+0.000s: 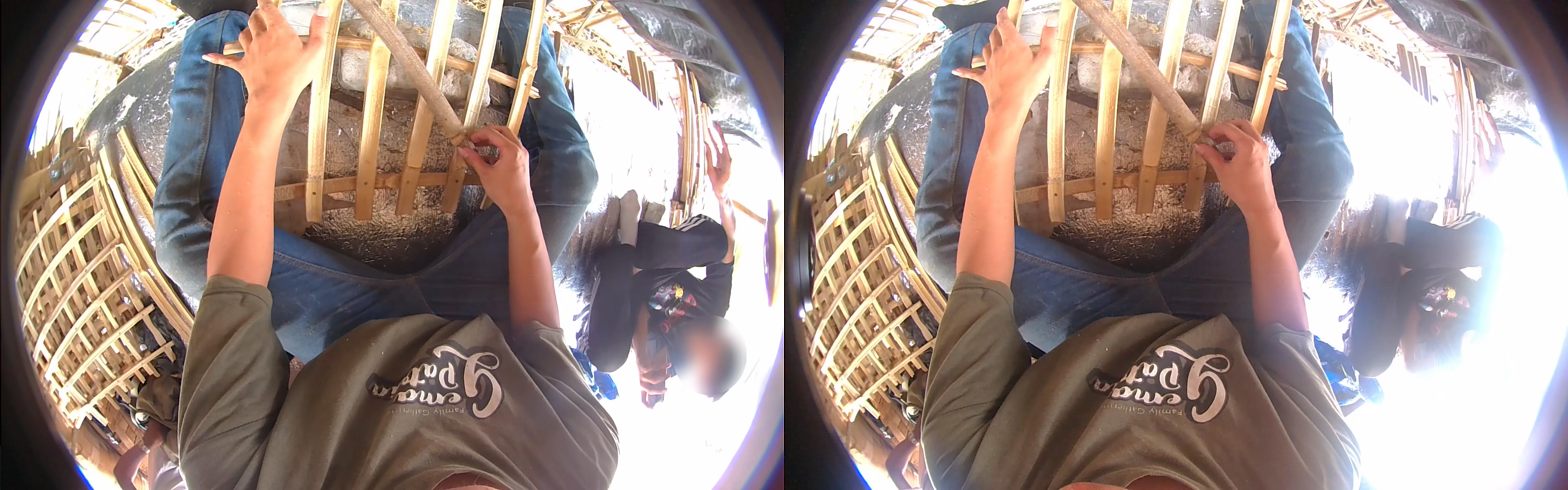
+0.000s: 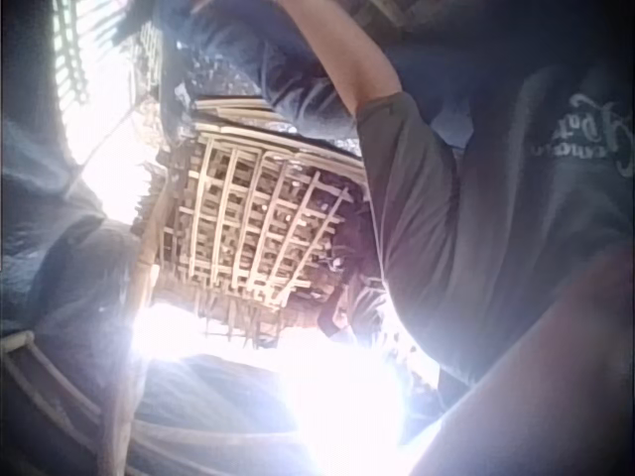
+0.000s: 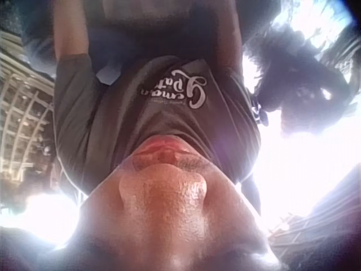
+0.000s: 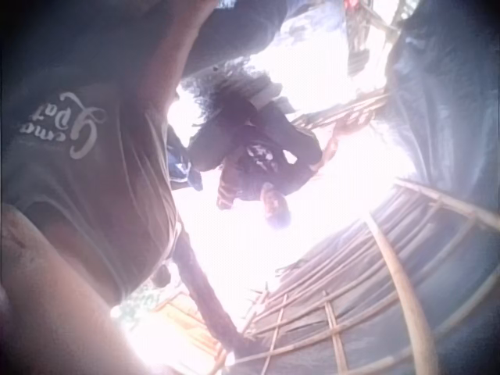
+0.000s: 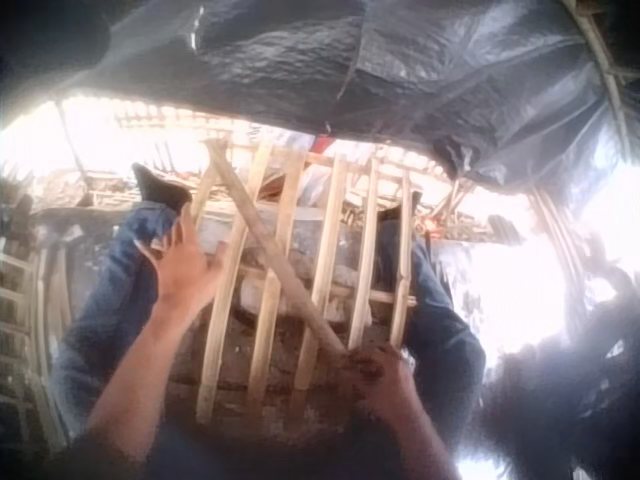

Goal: The person sits on the ground and weaves thin bamboo strips into a larger bamboo frame. They use a machete to trim the strips and a hammer to secure them into place.

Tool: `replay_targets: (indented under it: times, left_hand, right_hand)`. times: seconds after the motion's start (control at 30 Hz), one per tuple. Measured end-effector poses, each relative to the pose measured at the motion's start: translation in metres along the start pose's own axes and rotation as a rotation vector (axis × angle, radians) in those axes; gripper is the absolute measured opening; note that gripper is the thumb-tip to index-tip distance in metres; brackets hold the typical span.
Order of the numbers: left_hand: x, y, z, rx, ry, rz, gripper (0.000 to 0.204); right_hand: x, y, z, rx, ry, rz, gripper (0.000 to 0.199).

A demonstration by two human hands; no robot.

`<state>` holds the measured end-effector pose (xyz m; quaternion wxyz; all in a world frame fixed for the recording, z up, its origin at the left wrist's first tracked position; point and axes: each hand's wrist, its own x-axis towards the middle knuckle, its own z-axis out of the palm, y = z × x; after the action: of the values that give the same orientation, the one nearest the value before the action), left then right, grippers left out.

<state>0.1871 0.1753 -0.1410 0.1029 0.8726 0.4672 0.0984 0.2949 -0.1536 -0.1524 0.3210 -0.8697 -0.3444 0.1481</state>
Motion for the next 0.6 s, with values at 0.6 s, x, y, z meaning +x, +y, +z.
replay_targets:
  times: [0.6]
  left_hand:
    - [-0.011,0.007,0.001,0.063,0.042,-0.016,0.092]
  right_hand:
    - [0.010,0.016,0.005,0.146,-0.161,0.252,0.050]
